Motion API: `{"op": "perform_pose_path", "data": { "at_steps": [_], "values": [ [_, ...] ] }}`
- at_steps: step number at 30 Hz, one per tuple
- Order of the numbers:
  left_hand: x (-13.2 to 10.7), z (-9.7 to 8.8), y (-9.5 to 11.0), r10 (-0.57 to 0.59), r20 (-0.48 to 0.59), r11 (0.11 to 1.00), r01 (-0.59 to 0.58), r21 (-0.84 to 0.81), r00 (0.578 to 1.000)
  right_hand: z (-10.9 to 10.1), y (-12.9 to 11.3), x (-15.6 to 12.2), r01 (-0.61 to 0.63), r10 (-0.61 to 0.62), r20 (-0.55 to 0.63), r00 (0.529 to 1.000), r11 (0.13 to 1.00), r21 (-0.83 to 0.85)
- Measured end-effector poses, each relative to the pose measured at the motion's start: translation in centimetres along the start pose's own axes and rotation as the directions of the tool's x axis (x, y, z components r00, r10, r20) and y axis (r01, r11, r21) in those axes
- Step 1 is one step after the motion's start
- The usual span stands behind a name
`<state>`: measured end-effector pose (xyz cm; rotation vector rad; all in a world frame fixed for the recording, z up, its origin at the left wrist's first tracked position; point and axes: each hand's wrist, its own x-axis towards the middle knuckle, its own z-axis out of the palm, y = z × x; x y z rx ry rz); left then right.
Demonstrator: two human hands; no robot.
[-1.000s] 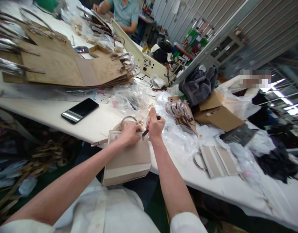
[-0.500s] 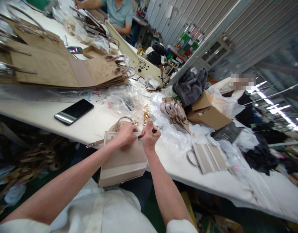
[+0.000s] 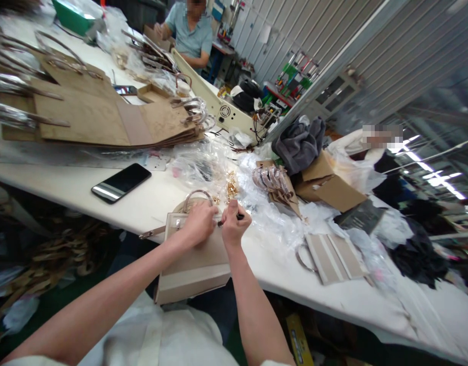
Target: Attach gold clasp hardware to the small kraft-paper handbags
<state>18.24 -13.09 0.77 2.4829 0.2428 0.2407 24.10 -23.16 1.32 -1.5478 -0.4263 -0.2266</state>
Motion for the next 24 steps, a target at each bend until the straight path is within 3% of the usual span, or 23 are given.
{"op": "perform_pose_path", "data": {
  "at_steps": [3, 5, 8, 11, 16, 19, 24],
  "values": [
    [-1.3, -2.2, -0.3, 0.066, -0.075, 0.998, -0.064, 0.019, 0.995, -0.1, -0.1, 0.0, -0.011, 0.012, 0.019, 1.000, 1.000, -0.008],
    [-2.2, -4.3, -1.7, 0.056, -0.164, 0.998, -0.062, -0.032, 0.985, -0.1, -0.3, 0.3, -0.014, 0.014, 0.033, 0.999, 1.000, 0.009],
    [-3.8, -7.2, -4.9, -0.045, -0.231, 0.980, -0.002, -0.199, 0.972, -0.3, -0.9, 1.2, -0.061, 0.055, 0.049, 0.997, 0.989, 0.136],
    [-5.5, -8.6, -8.2, -0.169, -0.190, 0.935, 0.096, -0.340, 0.967, -0.5, -2.1, 2.0, -0.157, 0.142, 0.079, 0.987, 0.955, 0.252],
    [-7.3, -6.6, -10.5, -0.300, -0.129, 0.861, 0.210, -0.463, 0.945, 1.2, -4.6, 0.6, -0.140, 0.100, 0.153, 0.983, 0.950, 0.277],
    [-7.6, -5.0, -10.3, -0.257, -0.059, 0.838, 0.193, -0.510, 0.965, 3.5, -5.2, -1.4, -0.154, 0.067, 0.246, 0.967, 0.923, 0.354],
    [-7.8, -4.3, -10.5, -0.199, -0.013, 0.774, 0.149, -0.615, 0.980, 6.5, -5.0, -3.6, -0.160, 0.058, 0.247, 0.967, 0.894, 0.418]
  ]
}}
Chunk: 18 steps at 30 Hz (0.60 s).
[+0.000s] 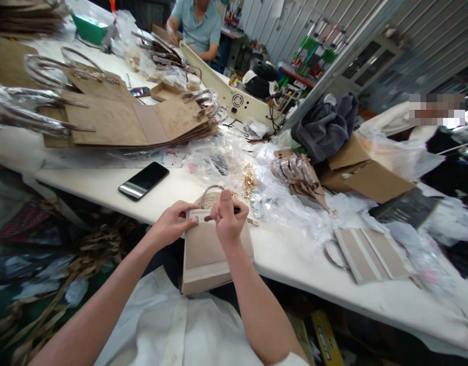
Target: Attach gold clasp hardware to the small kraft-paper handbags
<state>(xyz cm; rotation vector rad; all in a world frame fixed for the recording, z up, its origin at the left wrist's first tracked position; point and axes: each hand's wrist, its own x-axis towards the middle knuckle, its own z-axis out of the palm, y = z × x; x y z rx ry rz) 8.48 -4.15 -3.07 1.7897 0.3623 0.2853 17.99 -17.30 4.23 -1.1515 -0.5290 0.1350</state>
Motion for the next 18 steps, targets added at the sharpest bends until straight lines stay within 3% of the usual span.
{"op": "perform_pose_path", "data": {
  "at_steps": [4, 10, 18],
  "values": [
    [0.0, -0.6, -0.7, 0.008, 0.024, 0.995, -0.006, -0.103, 1.000, 1.1, 0.9, -0.3, 0.012, -0.011, 0.008, 1.000, 0.998, -0.056],
    [0.1, 0.0, -0.8, -0.140, -0.069, 0.986, 0.133, -0.105, 0.988, 1.9, 2.1, -0.6, 0.051, -0.047, 0.043, 0.998, 0.994, -0.094],
    [0.2, 0.2, -1.5, -0.091, -0.102, 0.995, 0.086, -0.054, 0.991, 1.8, 2.8, -1.0, 0.050, -0.021, 0.094, 0.995, 0.950, -0.310]
  ]
}}
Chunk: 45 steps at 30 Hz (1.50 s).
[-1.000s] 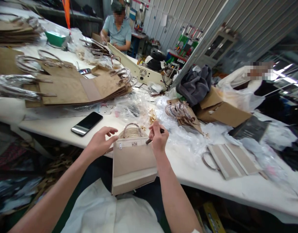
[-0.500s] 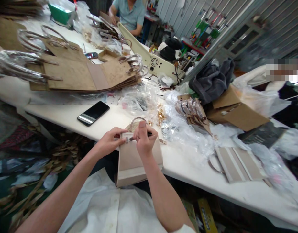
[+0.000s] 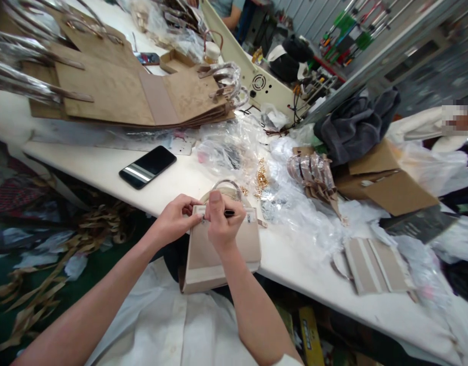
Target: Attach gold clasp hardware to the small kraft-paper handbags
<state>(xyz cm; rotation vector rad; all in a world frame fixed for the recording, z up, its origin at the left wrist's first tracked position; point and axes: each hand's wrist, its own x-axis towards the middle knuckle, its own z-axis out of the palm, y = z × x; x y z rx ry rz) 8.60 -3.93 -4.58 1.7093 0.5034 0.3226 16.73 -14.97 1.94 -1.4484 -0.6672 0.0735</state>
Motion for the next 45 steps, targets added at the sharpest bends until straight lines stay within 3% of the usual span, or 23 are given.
{"op": "perform_pose_path", "data": {
  "at_steps": [7, 12, 16, 24, 29, 34, 36, 41, 43, 45],
  "values": [
    [0.2, 0.3, 0.1, 0.027, -0.017, 0.999, -0.027, 0.030, 0.999, 0.3, 0.0, 0.0, -0.078, 0.077, -0.054, 0.996, 0.997, -0.018],
    [0.0, 0.1, 0.6, -0.023, -0.009, 1.000, 0.023, -0.005, 1.000, -0.6, -1.3, 1.7, -0.167, 0.177, -0.025, 0.984, 0.962, 0.214],
    [-0.1, 0.0, 0.6, -0.026, -0.006, 1.000, 0.026, -0.014, 1.000, -1.1, -2.0, 1.9, -0.253, 0.251, 0.045, 0.967, 0.921, 0.295],
    [-0.1, 0.1, 0.5, -0.030, -0.023, 0.999, 0.030, -0.039, 0.999, 0.9, -0.6, 3.3, -0.399, 0.404, 0.037, 0.914, 0.879, 0.263],
    [-0.2, 0.3, 0.5, -0.038, -0.050, 0.998, 0.036, -0.044, 0.998, 1.7, 0.0, 4.7, -0.517, 0.519, 0.046, 0.854, 0.832, 0.201],
    [0.0, 0.3, 0.4, -0.042, -0.050, 0.998, 0.040, -0.047, 0.998, 2.2, 1.0, 5.5, -0.547, 0.551, 0.026, 0.834, 0.822, 0.156],
    [0.2, 0.2, 0.3, -0.017, -0.024, 0.999, 0.017, -0.032, 1.000, 2.7, 1.8, 6.1, -0.594, 0.596, 0.027, 0.802, 0.792, 0.143],
    [0.5, -0.2, -0.2, 0.001, 0.036, 1.000, -0.001, -0.017, 0.999, 3.6, 3.3, 7.6, -0.750, 0.750, 0.016, 0.661, 0.659, 0.059],
    [0.4, -0.4, -0.3, -0.011, 0.052, 0.998, 0.014, -0.057, 0.999, 3.3, 2.8, 7.5, -0.735, 0.735, 0.026, 0.678, 0.676, 0.046],
    [0.1, -0.5, -0.4, -0.019, 0.067, 0.994, 0.026, -0.105, 0.998, 2.5, 1.4, 6.7, -0.658, 0.654, 0.069, 0.753, 0.748, 0.086]
  ]
}}
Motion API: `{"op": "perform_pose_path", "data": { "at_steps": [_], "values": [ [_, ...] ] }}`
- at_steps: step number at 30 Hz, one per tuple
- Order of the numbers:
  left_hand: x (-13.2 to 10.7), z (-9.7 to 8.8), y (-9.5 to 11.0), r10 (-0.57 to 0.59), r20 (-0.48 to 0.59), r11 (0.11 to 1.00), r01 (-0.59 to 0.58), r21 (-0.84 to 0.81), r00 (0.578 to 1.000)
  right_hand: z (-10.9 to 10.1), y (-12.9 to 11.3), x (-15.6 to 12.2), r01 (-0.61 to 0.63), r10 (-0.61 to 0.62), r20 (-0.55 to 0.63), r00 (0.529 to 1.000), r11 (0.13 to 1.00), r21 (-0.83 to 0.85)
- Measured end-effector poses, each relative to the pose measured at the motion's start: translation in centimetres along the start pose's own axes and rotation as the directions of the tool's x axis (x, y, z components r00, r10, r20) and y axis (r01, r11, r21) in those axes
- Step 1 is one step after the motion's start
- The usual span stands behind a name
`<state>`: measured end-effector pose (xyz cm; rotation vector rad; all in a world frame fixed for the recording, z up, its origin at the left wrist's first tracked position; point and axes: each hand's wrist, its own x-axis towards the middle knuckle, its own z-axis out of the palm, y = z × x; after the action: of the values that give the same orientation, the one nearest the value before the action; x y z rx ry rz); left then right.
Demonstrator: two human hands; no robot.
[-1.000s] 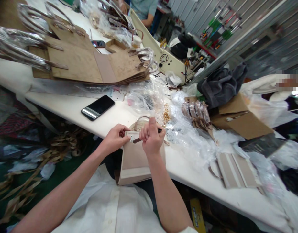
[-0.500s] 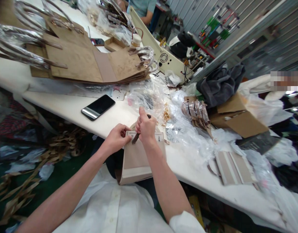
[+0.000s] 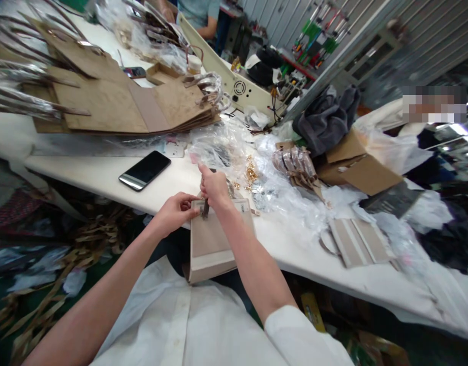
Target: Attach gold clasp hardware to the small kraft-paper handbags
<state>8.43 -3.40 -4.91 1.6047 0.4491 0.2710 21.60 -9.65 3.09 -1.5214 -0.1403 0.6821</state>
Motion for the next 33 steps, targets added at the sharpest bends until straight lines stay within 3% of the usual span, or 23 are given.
{"op": "perform_pose_path", "data": {
  "at_steps": [2, 5, 8, 15, 20, 26, 33],
  "values": [
    [-0.2, 0.0, -0.1, 0.003, -0.007, 1.000, -0.003, -0.024, 1.000, -0.8, -0.5, -2.1, 0.185, -0.186, 0.006, 0.983, 0.980, 0.073],
    [-0.2, 0.1, -0.3, 0.025, -0.011, 0.999, -0.025, -0.023, 1.000, -1.7, -0.5, -5.0, 0.453, -0.446, -0.083, 0.891, 0.886, 0.102],
    [0.0, 0.2, -0.4, 0.011, 0.010, 1.000, -0.011, -0.026, 1.000, -1.9, 0.5, -6.5, 0.537, -0.533, -0.075, 0.843, 0.842, 0.050],
    [-0.1, 0.0, -0.4, 0.062, -0.008, 0.998, -0.062, -0.031, 0.998, -1.2, 2.9, -6.5, 0.552, -0.551, -0.127, 0.825, 0.833, -0.027],
    [-0.1, -0.1, -0.5, 0.050, -0.001, 0.998, -0.051, -0.028, 0.999, -1.1, 1.1, -5.2, 0.471, -0.469, -0.071, 0.880, 0.882, 0.002],
    [-0.4, 0.1, -0.4, 0.042, -0.034, 0.997, -0.045, -0.070, 0.999, -0.9, -1.0, -2.6, 0.384, -0.367, -0.130, 0.921, 0.911, 0.152],
    [-0.5, 0.1, 0.0, 0.008, -0.044, 0.998, -0.011, -0.065, 0.999, 0.3, -0.7, -1.1, 0.306, -0.304, -0.047, 0.951, 0.952, 0.030]
  ]
}}
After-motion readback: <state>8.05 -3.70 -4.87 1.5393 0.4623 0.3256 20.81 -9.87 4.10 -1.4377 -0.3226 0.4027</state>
